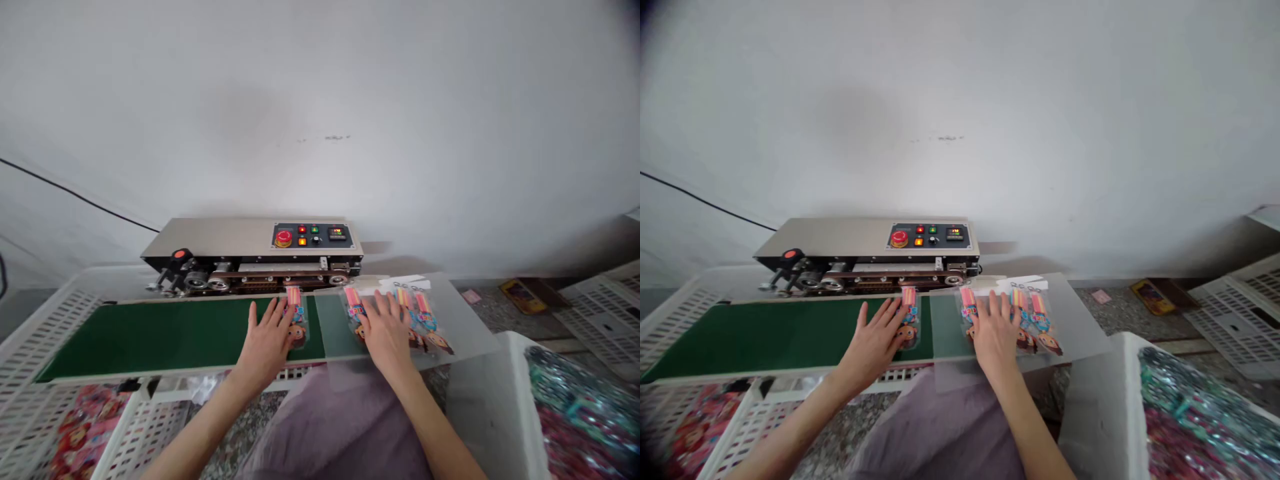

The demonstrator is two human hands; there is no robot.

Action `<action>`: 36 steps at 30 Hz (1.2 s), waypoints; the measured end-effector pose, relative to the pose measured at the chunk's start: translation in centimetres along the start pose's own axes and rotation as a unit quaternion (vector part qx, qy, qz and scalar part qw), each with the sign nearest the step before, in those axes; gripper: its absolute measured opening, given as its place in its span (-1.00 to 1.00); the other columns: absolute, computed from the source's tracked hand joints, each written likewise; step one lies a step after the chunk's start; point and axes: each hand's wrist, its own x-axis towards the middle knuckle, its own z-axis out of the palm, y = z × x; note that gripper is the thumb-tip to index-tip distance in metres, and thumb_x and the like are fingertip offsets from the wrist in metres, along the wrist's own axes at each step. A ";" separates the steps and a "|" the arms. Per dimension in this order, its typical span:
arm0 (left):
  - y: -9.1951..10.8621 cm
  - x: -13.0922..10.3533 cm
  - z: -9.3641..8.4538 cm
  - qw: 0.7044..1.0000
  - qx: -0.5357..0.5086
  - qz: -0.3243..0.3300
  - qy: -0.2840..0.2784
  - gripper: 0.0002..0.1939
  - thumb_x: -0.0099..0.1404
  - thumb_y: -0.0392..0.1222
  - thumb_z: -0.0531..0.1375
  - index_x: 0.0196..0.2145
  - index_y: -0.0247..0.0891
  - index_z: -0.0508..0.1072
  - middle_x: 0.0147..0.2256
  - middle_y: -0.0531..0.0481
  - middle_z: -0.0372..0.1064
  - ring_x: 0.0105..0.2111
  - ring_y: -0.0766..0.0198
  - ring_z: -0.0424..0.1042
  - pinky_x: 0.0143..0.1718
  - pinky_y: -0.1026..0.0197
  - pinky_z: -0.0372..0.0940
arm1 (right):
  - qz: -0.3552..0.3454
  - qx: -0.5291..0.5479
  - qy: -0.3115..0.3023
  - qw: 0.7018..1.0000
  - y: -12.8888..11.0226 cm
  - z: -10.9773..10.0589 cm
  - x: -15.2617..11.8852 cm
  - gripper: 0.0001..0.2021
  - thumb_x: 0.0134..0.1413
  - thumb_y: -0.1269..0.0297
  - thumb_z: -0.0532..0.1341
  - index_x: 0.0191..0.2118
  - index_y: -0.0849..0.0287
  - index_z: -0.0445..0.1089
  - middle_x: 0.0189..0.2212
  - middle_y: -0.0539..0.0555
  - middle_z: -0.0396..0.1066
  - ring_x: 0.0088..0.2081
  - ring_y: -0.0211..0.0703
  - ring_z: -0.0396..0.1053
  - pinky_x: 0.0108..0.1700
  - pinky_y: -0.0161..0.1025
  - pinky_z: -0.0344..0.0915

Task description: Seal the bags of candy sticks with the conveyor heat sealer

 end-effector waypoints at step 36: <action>5.9 5.8 -1.9 0.990 -0.087 0.093 -0.062 -0.56 0.50 -0.13 -0.02 0.23 -0.36 0.34 0.28 -0.31 0.23 0.32 -0.10 0.15 0.33 -0.41 -0.16 | 0.052 0.032 -0.019 0.998 0.4 -1.5 -0.3 -0.52 0.40 0.08 -0.03 0.32 0.04 0.25 0.33 0.13 0.20 0.32 0.22 0.09 0.22 0.17 0.09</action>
